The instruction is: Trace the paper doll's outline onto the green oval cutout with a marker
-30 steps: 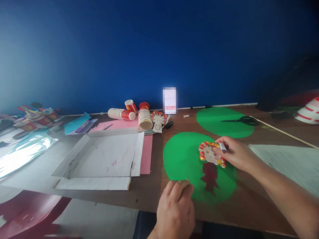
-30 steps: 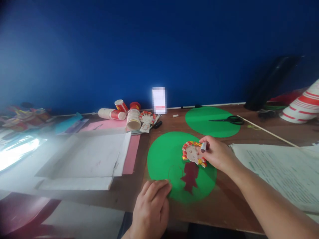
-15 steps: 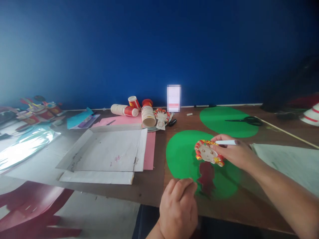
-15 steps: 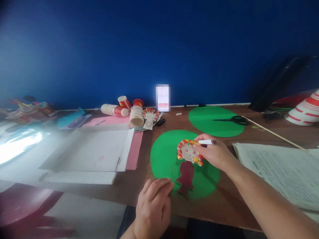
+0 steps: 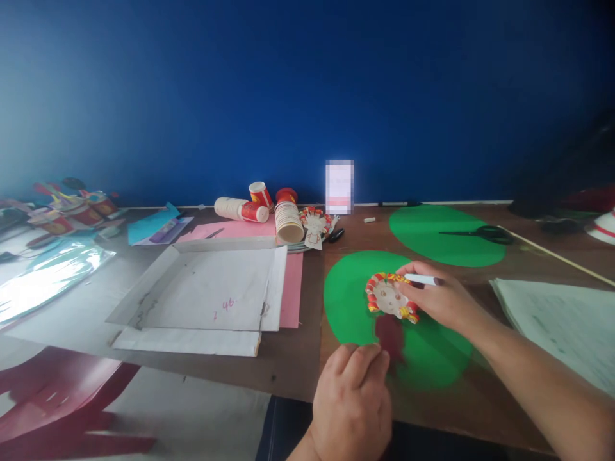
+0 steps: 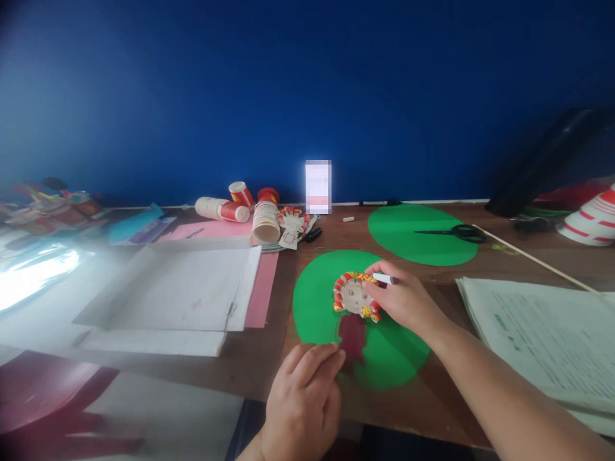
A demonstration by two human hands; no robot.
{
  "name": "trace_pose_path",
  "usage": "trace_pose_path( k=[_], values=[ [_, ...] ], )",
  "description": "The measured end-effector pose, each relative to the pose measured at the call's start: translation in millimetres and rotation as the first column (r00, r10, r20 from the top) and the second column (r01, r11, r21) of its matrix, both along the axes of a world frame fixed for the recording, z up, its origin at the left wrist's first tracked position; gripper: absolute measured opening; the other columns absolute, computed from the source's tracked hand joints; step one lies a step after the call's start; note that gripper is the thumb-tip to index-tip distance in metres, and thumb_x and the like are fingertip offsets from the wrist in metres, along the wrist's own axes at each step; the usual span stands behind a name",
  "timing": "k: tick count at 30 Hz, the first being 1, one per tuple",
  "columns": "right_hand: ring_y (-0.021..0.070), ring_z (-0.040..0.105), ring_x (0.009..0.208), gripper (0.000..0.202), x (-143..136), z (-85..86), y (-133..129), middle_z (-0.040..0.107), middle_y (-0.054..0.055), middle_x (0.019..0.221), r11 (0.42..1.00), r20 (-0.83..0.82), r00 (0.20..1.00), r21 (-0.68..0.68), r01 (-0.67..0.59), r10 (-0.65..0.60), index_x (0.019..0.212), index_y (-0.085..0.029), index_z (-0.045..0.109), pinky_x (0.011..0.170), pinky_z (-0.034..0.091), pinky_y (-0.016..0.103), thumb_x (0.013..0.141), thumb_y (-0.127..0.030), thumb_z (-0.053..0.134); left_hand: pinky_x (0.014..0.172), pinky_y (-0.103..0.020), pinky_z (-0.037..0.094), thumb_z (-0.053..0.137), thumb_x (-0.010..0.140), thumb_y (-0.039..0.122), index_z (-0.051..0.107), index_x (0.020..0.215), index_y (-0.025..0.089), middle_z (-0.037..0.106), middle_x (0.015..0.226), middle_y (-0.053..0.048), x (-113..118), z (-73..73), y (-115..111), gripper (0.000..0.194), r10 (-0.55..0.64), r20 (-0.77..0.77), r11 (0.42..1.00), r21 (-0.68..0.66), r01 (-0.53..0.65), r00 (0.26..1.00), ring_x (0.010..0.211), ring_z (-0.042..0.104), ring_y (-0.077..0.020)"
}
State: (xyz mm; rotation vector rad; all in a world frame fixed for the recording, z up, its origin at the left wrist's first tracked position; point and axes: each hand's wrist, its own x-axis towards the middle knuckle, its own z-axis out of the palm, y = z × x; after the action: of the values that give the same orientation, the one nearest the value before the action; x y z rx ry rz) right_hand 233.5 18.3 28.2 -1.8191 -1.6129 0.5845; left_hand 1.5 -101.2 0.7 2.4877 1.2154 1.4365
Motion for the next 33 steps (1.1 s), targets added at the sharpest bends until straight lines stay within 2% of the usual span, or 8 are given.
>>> trace_pose_path(
  k=[10,17,21,24,29,33],
  values=[
    [0.0178,0.069,0.061,0.026,-6.8,-3.2,-2.7,0.075,-0.002,0.070,1.000,-0.013,1.000,-0.019,0.008,-0.008,0.093,-0.027,0.072,0.053,0.049,0.026,0.077,-0.047,0.068,0.086,-0.037,0.066,0.052,0.090,0.008,0.072,0.123,0.014,0.080,0.117,-0.007,-1.2,-0.4,1.7,0.039,-0.057,-0.022,0.998,-0.022,0.056,0.998,0.097,0.073,-0.0243],
    [0.0167,0.066,0.056,0.024,-8.5,1.8,-4.9,0.072,-0.003,0.066,1.000,-0.025,1.000,-0.023,-0.010,0.009,0.091,-0.028,0.072,0.050,0.046,0.026,0.076,-0.047,0.068,0.092,-0.039,0.065,0.054,0.093,0.012,0.071,0.126,0.014,0.079,0.123,-0.007,-0.4,1.9,3.1,0.037,-0.090,-0.061,0.994,-0.076,0.085,0.994,0.104,0.073,-0.0249],
    [0.0174,0.068,0.061,0.024,-8.1,1.1,-5.8,0.074,-0.002,0.070,1.000,-0.037,0.999,-0.025,-0.013,0.012,0.092,-0.028,0.071,0.053,0.048,0.026,0.078,-0.047,0.069,0.093,-0.041,0.065,0.054,0.097,0.015,0.071,0.127,0.014,0.079,0.125,-0.006,1.9,3.7,4.7,0.034,-0.076,-0.091,0.991,-0.119,0.065,0.993,0.106,0.073,-0.0252],
    [0.0173,0.066,0.057,0.026,-7.2,-1.5,-6.1,0.072,-0.003,0.067,0.999,-0.038,0.999,-0.037,-0.009,0.008,0.093,-0.028,0.072,0.051,0.047,0.027,0.079,-0.049,0.070,0.092,-0.042,0.065,0.053,0.101,0.021,0.071,0.126,0.014,0.079,0.124,-0.006,3.8,4.4,5.7,0.031,-0.056,-0.105,0.991,-0.127,0.042,0.993,0.107,0.073,-0.0256],
    [0.0170,0.063,0.053,0.028,-6.6,-3.5,-6.5,0.071,-0.003,0.064,0.999,-0.041,0.999,-0.039,-0.005,0.003,0.095,-0.028,0.072,0.050,0.047,0.028,0.079,-0.051,0.071,0.093,-0.043,0.065,0.050,0.107,0.030,0.072,0.123,0.014,0.080,0.121,-0.006,5.3,2.6,6.4,0.031,-0.034,-0.127,0.993,-0.115,0.019,0.991,0.104,0.074,-0.0256],
    [0.0163,0.062,0.052,0.027,-7.0,-1.3,-6.9,0.071,-0.003,0.064,0.999,-0.041,0.999,-0.036,-0.009,0.007,0.094,-0.028,0.072,0.049,0.046,0.027,0.079,-0.051,0.071,0.093,-0.041,0.065,0.049,0.109,0.030,0.073,0.122,0.014,0.080,0.121,-0.005,5.7,0.2,6.7,0.031,-0.026,-0.144,0.995,-0.095,0.013,0.989,0.105,0.074,-0.0247]
  ],
)
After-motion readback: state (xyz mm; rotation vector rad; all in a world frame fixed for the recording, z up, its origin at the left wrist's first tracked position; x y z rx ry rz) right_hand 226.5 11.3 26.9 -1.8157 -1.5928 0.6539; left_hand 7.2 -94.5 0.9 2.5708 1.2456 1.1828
